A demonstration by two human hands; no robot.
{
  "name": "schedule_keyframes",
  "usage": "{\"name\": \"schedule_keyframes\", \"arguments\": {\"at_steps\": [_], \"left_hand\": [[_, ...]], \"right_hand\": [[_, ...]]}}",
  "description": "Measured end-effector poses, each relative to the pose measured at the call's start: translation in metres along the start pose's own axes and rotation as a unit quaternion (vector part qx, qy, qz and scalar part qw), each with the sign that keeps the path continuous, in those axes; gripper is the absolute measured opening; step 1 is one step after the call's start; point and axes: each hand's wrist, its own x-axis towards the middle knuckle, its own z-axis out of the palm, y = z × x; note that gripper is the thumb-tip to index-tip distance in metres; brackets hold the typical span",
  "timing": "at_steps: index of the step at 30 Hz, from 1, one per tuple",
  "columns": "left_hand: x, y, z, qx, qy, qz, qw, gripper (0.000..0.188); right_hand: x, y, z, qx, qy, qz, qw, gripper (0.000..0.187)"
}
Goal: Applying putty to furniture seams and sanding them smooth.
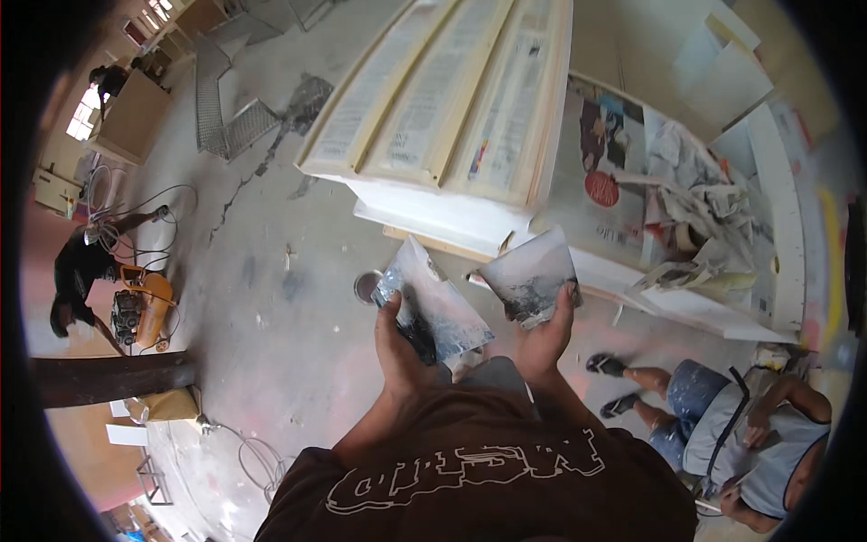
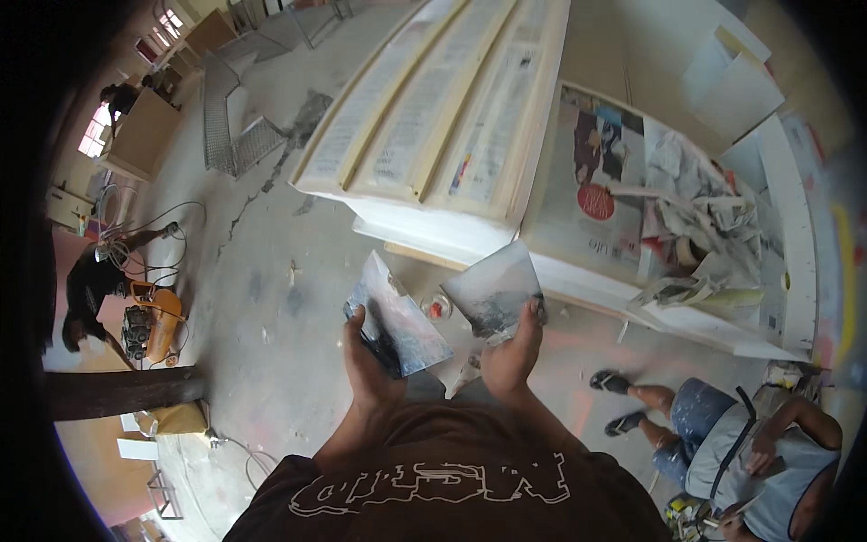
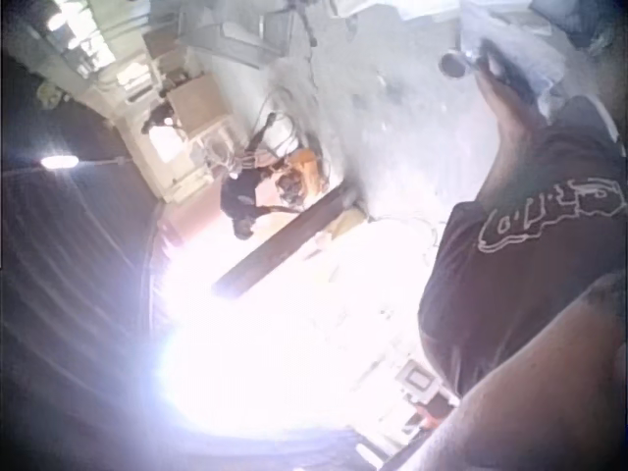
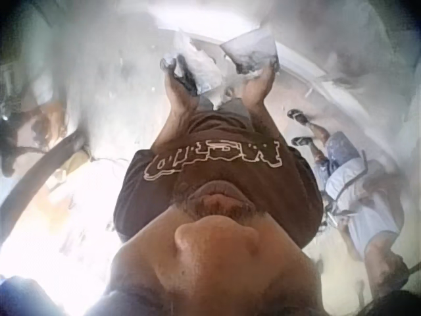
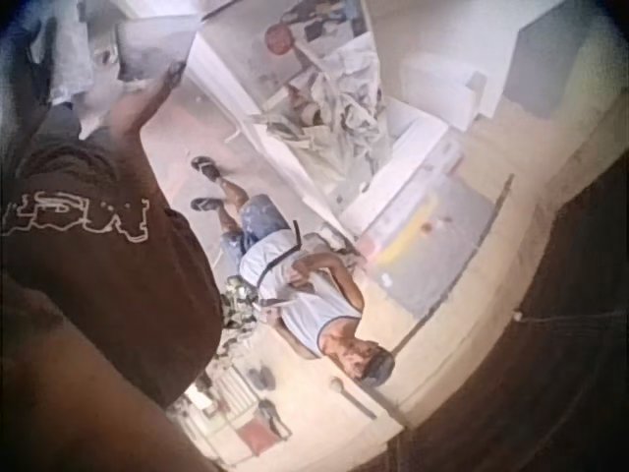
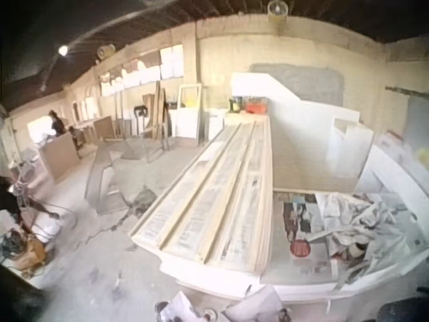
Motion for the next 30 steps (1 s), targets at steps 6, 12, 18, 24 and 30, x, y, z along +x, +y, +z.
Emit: {"name": "schedule_keyframes", "arguments": {"at_steps": [6, 12, 18, 24, 30], "left_hand": [[-0.029, -0.010, 0.009, -0.043, -0.001, 0.038, 0.998, 0.030], [-0.047, 0.000, 0.012, 0.057, 0.016, 0.178, 0.982, 0.026], [-0.033, 0.057, -0.008, 0.171, -0.005, 0.334, 0.927, 0.021], [-0.009, 0.149, -0.023, 0.183, -0.049, 0.273, 0.943, 0.022], [0.005, 0.174, -0.054, 0.260, -0.163, 0.135, 0.942, 0.024]], "right_hand": [[-0.031, 0.011, 0.001, -0.290, -0.045, -0.469, 0.833, 0.034], [-0.060, 0.006, 0.002, -0.164, -0.168, -0.529, 0.816, 0.035], [-0.063, -0.026, 0.049, -0.234, -0.372, -0.402, 0.803, 0.038], [-0.072, -0.057, 0.111, -0.456, -0.546, -0.106, 0.695, 0.043], [-0.094, -0.025, 0.155, -0.216, -0.272, -0.028, 0.937, 0.049]]}}
